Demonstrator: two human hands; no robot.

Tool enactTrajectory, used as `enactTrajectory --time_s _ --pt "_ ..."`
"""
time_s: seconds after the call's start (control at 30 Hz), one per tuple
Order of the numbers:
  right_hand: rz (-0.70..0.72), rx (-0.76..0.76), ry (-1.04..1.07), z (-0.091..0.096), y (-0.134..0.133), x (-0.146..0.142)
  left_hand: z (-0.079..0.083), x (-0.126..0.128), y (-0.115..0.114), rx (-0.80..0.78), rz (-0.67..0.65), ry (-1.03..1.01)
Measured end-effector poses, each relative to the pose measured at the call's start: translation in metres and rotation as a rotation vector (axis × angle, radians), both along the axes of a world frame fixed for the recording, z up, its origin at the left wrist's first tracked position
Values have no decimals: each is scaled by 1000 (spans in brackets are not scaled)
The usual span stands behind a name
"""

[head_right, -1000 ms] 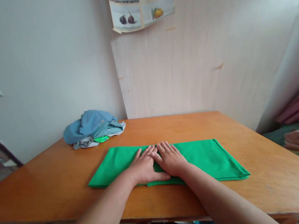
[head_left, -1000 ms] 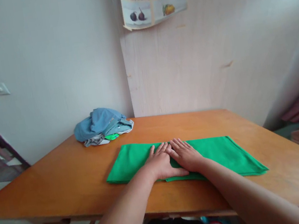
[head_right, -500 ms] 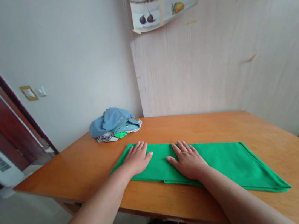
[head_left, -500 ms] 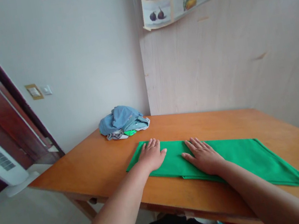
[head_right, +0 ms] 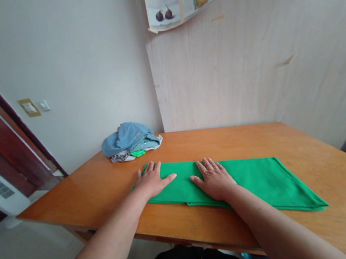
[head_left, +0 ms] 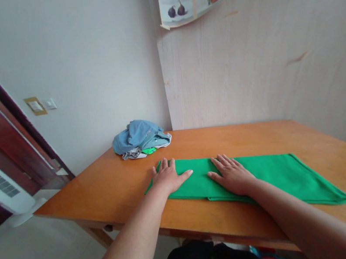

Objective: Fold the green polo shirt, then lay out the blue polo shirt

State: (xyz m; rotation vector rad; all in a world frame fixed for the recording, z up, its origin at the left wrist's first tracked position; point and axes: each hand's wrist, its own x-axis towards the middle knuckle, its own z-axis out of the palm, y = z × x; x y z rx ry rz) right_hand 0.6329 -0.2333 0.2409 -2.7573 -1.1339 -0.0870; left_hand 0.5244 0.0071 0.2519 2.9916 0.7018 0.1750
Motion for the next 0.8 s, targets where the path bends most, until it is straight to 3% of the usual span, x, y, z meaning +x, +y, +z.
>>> enactTrajectory --time_s 0.47,0.8 --pt "2 26 31 6 -1 -5 -4 4 4 -1 72 -13" --pt "2 20 40 10 0 -8 4 1 -1 -10 95 11"
